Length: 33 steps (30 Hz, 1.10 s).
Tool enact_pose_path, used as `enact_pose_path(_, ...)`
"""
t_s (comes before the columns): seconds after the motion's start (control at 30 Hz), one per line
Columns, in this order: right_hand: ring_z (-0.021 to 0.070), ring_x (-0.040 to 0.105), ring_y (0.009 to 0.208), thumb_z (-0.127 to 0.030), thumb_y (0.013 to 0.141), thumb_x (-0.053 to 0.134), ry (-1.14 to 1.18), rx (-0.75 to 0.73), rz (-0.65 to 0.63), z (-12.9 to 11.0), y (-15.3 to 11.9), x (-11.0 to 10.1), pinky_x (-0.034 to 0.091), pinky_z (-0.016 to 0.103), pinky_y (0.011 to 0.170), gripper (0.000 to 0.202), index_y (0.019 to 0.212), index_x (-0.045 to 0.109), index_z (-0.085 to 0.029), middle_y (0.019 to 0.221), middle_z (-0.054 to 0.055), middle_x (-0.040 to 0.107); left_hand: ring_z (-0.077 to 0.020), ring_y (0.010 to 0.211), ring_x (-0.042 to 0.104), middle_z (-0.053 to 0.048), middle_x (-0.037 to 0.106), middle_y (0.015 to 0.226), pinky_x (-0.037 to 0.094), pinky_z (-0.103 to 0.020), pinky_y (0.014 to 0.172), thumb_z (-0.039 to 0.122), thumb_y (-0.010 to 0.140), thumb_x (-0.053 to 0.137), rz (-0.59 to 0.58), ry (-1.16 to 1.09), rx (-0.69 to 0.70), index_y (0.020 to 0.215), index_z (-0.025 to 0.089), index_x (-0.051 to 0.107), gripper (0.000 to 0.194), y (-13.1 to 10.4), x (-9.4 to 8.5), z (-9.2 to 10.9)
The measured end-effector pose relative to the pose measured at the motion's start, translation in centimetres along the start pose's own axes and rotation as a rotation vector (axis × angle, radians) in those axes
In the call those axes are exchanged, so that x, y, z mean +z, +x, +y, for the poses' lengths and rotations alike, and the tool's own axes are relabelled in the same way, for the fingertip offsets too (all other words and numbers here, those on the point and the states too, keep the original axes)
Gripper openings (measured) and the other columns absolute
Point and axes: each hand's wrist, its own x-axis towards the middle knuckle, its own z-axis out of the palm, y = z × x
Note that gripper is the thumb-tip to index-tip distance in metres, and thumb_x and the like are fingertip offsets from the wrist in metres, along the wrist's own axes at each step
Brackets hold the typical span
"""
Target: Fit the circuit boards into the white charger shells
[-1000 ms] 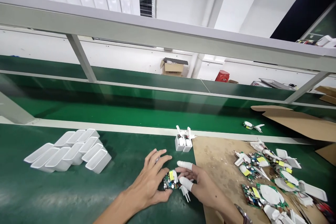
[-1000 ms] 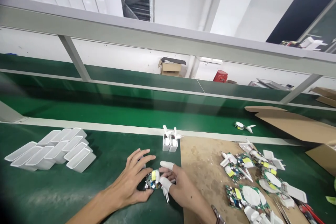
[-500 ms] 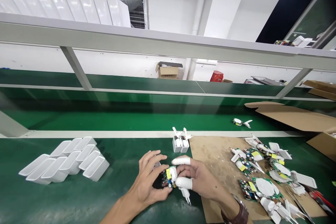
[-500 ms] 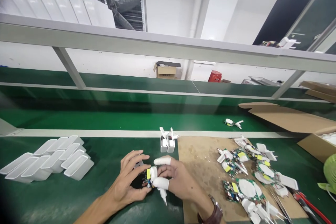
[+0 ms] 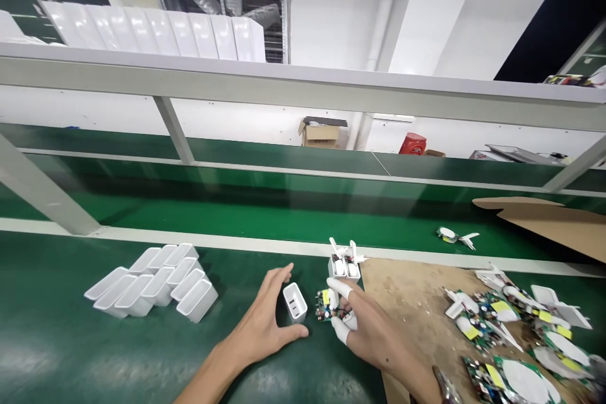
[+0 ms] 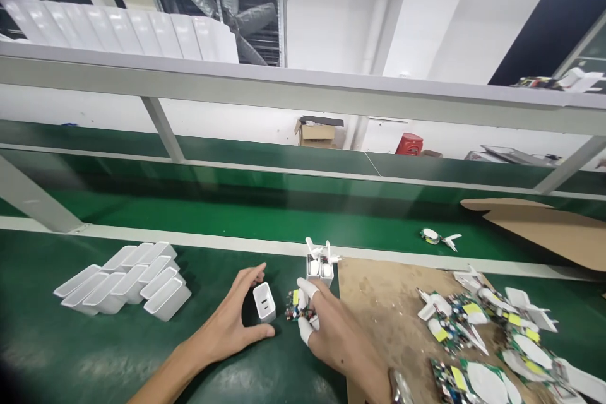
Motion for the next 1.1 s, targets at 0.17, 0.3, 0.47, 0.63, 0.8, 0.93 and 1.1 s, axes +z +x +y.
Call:
enact_pose_path(0.17,0.0203,0.072,0.117,-0.007,0.09,0.051,0.001,-0.095,0.01,1.3,-1.1,2.0,0.061,0.035,0.101,0.065,0.151,0.045,-0.028,0.152,0.011,0.054,-0.027,0.117,0.064,-0.006,0.059,0.126,0.054,-0.045,0.107,0.024,0.085,0.082,0.027,-0.013,-0.131,0.156,0.031,0.041,0.083,0.6,0.6,0.5)
enact_pose_path(0.3,0.0196,0.073,0.112,-0.006,0.092,0.049,-0.006,-0.092,0.067,1.6,-1.4,2.3,0.063,0.034,0.1,0.064,0.152,0.044,-0.026,0.148,0.012,0.056,-0.022,0.084,0.064,0.0,0.062,0.099,0.056,-0.036,0.081,0.041,0.079,0.089,-0.047,0.037,-0.238,0.15,0.028,0.05,0.082,0.8,0.2,0.4)
enact_pose_path(0.47,0.0227,0.074,0.108,-0.011,0.095,0.047,-0.03,-0.067,0.176,1.1,-1.1,2.0,0.067,0.036,0.09,0.064,0.157,0.039,-0.024,0.142,0.015,0.059,-0.0188,0.078,0.059,0.005,0.06,0.086,0.051,-0.031,0.074,0.056,0.068,0.096,-0.194,-0.024,-0.182,0.155,0.034,0.046,0.103,0.5,-0.3,-0.2)
enact_pose_path(0.63,0.0236,0.074,0.108,-0.015,0.098,0.048,-0.028,-0.086,0.274,0.7,-0.9,1.9,0.068,0.035,0.084,0.061,0.157,0.038,-0.025,0.141,0.017,0.058,-0.0197,0.093,0.059,-0.002,0.06,0.118,0.054,-0.034,0.085,0.046,0.07,0.098,-0.097,-0.161,-0.09,0.158,0.04,0.042,0.104,0.9,0.4,-0.1)
enact_pose_path(0.8,0.02,0.073,0.096,-0.015,0.097,0.05,0.034,-0.085,0.362,0.6,-0.7,2.0,0.068,0.033,0.079,0.064,0.158,0.037,-0.027,0.142,0.017,0.056,-0.0154,0.081,0.059,-0.004,0.06,0.136,0.057,-0.033,0.079,0.026,0.077,0.093,-0.185,-0.261,-0.113,0.163,0.044,0.03,0.108,0.9,1.6,0.8)
enact_pose_path(0.93,0.0173,0.073,0.088,-0.014,0.098,0.05,0.096,-0.127,0.394,-0.4,-0.7,1.7,0.067,0.029,0.076,0.062,0.158,0.039,-0.026,0.14,0.016,0.058,-0.0238,0.1,0.064,-0.005,0.067,0.123,0.058,-0.038,0.09,0.018,0.081,0.085,-0.129,-0.149,-0.045,0.148,0.035,0.056,0.074,0.9,1.7,1.3)
enact_pose_path(1.1,0.0247,0.075,0.105,-0.01,0.094,0.049,-0.048,-0.286,0.305,-1.8,-0.9,1.7,0.067,0.036,0.088,0.066,0.158,0.039,-0.021,0.135,0.015,0.066,-0.0285,0.131,0.056,-0.008,0.06,0.14,0.05,-0.047,0.114,0.006,0.087,0.071,0.041,-0.057,0.144,0.156,0.037,0.049,0.078,1.0,1.3,1.2)
